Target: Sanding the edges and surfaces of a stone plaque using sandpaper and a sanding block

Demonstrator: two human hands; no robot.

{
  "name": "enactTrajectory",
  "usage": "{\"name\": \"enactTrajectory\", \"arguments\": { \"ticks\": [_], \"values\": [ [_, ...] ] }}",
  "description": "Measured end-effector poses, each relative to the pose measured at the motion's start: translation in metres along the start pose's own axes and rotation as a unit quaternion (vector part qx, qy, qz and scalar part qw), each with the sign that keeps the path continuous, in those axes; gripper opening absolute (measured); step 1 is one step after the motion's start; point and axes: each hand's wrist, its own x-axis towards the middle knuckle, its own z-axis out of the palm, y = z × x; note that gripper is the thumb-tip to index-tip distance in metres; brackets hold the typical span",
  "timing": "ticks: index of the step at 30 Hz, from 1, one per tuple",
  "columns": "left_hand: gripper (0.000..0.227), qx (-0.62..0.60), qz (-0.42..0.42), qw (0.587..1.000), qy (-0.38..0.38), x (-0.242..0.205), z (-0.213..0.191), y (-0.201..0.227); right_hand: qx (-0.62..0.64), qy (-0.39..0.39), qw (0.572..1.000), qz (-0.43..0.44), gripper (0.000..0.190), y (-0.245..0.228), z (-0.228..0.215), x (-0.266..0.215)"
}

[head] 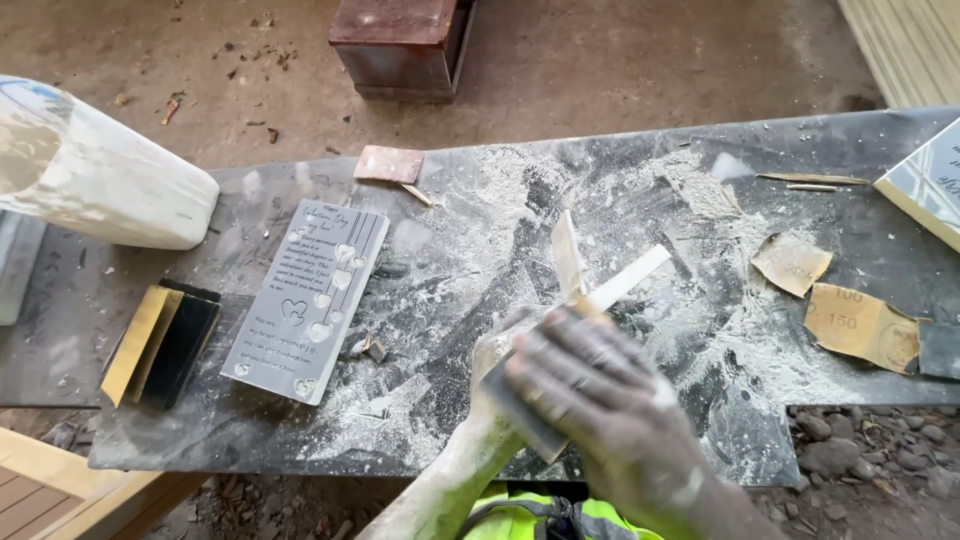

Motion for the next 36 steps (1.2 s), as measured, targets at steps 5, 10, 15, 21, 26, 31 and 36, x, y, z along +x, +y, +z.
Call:
{"name": "enactTrajectory", "arguments": {
  "ticks": [5,10,15,21,26,31,36],
  "values": [
    [0.037,0.131,0.239,0.955,0.12,-0.009,-0.005,-0.009,0.487,0.001,0.764,0.422,0.037,0.03,-0.037,0.043],
    [0.041,0.219,0.422,0.869,0.138,0.02,-0.013,-0.049,0.018,-0.072,0.989,0.129,0.029,0.022,-0.034,0.031],
    [0.043,0.253,0.458,0.838,0.158,0.033,-0.011,-0.05,0.089,-0.043,0.992,-0.08,0.062,0.029,-0.012,0.021],
    [0.035,0.2,0.327,0.919,0.096,0.002,-0.011,-0.02,-0.095,-0.054,0.993,0.044,0.047,0.056,-0.024,0.019],
    [0.035,0.183,0.424,0.881,0.106,0.02,-0.01,-0.023,0.084,-0.065,0.994,-0.036,0.052,0.014,-0.004,0.021],
    [0.036,0.171,0.442,0.873,0.116,0.002,-0.016,-0.026,0.001,-0.022,0.998,0.067,0.03,0.073,-0.025,0.019],
    [0.026,0.065,0.345,0.936,0.026,0.011,-0.02,-0.04,0.015,-0.062,0.998,-0.024,0.058,0.019,-0.008,0.021]
  ]
}}
